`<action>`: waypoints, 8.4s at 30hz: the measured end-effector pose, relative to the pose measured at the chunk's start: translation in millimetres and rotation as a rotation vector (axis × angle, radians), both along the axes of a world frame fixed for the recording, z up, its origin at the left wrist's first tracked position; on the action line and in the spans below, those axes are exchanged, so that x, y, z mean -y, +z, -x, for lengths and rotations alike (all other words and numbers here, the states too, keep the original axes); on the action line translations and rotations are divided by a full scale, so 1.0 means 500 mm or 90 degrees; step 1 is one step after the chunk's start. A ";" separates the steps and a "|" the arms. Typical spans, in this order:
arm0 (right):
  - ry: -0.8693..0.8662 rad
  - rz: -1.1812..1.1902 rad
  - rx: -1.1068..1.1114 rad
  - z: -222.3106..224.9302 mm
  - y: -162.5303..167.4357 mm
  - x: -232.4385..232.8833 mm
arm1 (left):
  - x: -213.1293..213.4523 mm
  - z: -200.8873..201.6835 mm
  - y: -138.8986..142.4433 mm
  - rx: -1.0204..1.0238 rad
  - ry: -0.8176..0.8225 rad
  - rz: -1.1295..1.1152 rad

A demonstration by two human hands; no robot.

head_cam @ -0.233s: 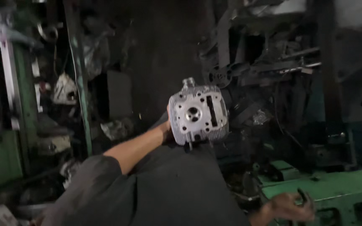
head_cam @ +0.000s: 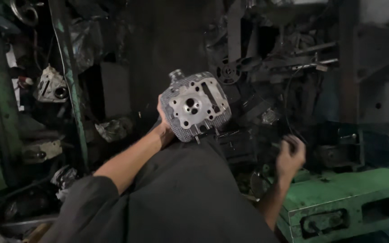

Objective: The person holds an aluminum engine cylinder head against a spinning bench grinder, rotating it to grind its surfaces, then dips it in a water basin and scrubs it with a brush, repeating grinding and rinsing while turning the part to work different sides.

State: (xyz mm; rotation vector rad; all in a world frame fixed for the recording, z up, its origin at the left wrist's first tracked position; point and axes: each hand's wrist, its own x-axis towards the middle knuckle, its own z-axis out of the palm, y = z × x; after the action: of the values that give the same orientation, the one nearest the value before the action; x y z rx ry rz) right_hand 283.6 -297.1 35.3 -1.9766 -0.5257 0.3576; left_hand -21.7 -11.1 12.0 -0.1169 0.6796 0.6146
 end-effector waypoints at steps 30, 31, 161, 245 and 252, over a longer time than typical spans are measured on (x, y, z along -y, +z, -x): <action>0.658 -0.151 -0.101 0.441 0.009 -1.200 | -0.724 0.322 0.163 -0.035 0.211 -0.108; 0.654 -0.156 -0.092 0.423 0.027 -1.199 | -0.754 0.309 0.186 -0.032 0.154 -0.161; -1.054 -1.000 -0.294 -0.198 0.086 -1.536 | -1.235 -1.276 0.221 0.609 -1.466 -0.814; -1.041 -1.096 -0.370 -0.147 0.141 -1.516 | -1.145 -1.203 0.126 0.576 -1.502 -0.685; -0.896 -1.110 -0.304 -0.232 0.094 -1.516 | -1.213 -1.283 0.132 0.489 -1.454 -0.778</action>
State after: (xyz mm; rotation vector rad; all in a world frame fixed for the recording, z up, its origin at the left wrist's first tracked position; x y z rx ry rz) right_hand 399.4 460.8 82.3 -0.1656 0.7487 -0.4519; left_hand 619.8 595.3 77.7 1.3485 -0.6174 -1.2861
